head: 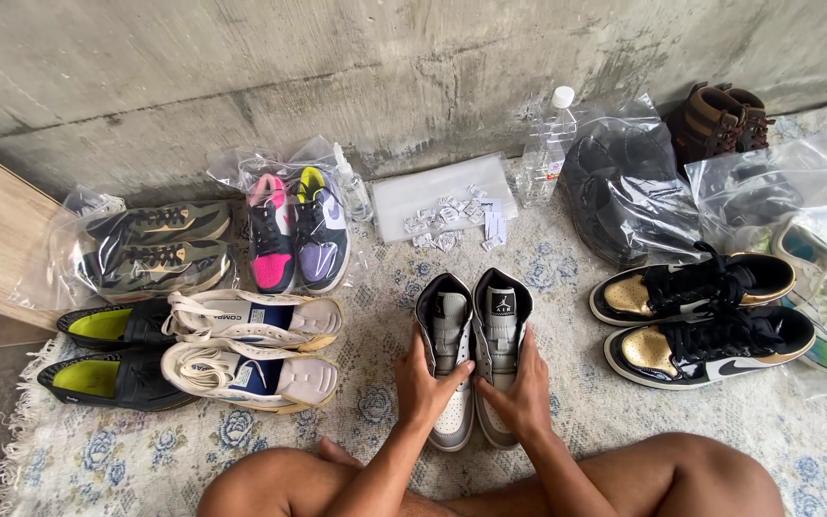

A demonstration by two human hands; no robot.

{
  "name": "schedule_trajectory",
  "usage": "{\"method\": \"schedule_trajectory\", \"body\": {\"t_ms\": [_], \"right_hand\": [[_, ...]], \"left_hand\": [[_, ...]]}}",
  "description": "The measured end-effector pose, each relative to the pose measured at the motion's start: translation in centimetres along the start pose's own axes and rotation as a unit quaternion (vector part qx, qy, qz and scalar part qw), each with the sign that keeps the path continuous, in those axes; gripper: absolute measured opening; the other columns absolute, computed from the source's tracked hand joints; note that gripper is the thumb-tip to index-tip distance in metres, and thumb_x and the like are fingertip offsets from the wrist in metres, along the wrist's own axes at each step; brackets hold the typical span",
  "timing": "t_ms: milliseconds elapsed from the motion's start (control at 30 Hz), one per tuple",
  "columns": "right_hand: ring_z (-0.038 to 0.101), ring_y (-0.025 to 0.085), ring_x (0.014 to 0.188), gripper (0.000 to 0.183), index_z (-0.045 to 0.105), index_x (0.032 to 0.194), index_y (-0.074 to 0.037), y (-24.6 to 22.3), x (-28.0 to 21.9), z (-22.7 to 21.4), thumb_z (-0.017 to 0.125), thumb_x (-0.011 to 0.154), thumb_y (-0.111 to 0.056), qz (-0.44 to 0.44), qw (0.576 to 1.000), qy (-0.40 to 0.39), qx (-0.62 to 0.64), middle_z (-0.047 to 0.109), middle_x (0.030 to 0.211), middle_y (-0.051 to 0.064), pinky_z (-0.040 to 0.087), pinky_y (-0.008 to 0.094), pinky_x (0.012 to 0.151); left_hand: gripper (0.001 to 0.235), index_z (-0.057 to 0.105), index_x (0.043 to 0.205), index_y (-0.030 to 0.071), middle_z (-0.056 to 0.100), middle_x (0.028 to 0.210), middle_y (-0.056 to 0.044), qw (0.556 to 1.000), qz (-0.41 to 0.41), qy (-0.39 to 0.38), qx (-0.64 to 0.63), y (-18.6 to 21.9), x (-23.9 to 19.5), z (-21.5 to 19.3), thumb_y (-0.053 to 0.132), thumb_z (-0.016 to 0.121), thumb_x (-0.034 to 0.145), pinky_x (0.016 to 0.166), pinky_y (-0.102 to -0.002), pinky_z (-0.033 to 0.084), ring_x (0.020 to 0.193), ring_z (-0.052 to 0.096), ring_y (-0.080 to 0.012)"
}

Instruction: The person sits on a rug and cleans a pair of white and grey sneakers. They wipe the exterior of the shoes with a cloth, then remove the insoles to clean the interior surfaces. The person also removes the laces from one shoe and wipes the inside tongue area.

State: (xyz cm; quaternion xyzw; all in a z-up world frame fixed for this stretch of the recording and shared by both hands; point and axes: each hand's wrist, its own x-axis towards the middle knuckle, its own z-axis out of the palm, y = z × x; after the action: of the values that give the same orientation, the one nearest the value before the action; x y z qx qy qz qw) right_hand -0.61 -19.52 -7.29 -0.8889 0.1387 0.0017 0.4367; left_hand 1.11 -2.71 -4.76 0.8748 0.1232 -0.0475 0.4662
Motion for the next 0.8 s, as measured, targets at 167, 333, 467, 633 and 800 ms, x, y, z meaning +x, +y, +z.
{"method": "schedule_trajectory", "body": {"t_ms": [167,333,467,633,800], "right_hand": [[0.034,0.037,0.147,0.134,0.003,0.164,-0.014,0.4,0.2,0.1,0.094,0.067,-0.035,0.004,1.0,0.001,0.011,0.031,0.162,0.02,0.033,0.056,0.118],[0.028,0.037,0.151,0.131,-0.001,0.163,-0.014,0.4,-0.6,0.2,0.09,0.073,-0.04,-0.007,1.0,-0.009,0.014,0.021,0.167,0.02,0.029,0.056,0.12],[0.049,0.029,0.118,0.065,0.046,0.133,-0.013,0.1,-2.0,0.6,0.074,0.082,-0.044,-0.158,0.971,0.168,-0.064,0.053,0.128,0.012,0.041,0.047,0.099],[0.07,0.015,0.047,0.043,0.073,0.115,-0.008,-2.8,-2.6,1.8,0.068,0.092,-0.044,-0.226,0.965,0.081,-0.103,0.075,0.101,0.005,0.053,0.029,0.032],[0.06,0.021,0.043,0.049,0.052,0.133,-0.003,-3.4,-2.0,4.3,0.063,0.098,-0.035,-0.098,0.989,-0.035,-0.102,0.07,0.069,0.011,0.05,0.035,0.037]], "left_hand": [[0.12,0.021,0.162,0.02,0.039,0.158,-0.015,0.999,-0.015,-0.026,-0.037,0.8,0.2,-1.0,0.072,0.072,0.066,0.113,-0.049,0.041,0.143,0.04,-0.031],[0.1,0.028,0.16,0.014,0.047,0.151,-0.024,0.995,-0.071,-0.049,-0.053,-0.6,1.4,-1.3,0.075,0.05,0.084,0.029,-0.018,0.037,0.036,0.033,0.0002],[0.05,0.059,0.137,0.012,0.075,0.119,-0.008,0.997,-0.02,-0.023,-0.068,0.5,0.8,-2.6,0.033,0.067,0.092,0.091,-0.034,0.061,0.106,0.074,-0.0212],[0.043,0.054,0.139,0.009,0.078,0.102,-0.01,0.998,-0.016,-0.055,-0.014,-0.1,1.2,-2.3,0.027,0.057,0.1,0.065,-0.033,0.063,0.079,0.076,-0.0214],[0.042,0.049,0.142,0.005,0.072,0.115,-0.023,0.997,0.008,-0.071,-0.03,-1.9,2.1,-2.1,0.021,0.045,0.103,0.076,-0.043,0.06,0.097,0.075,-0.0367]]}}
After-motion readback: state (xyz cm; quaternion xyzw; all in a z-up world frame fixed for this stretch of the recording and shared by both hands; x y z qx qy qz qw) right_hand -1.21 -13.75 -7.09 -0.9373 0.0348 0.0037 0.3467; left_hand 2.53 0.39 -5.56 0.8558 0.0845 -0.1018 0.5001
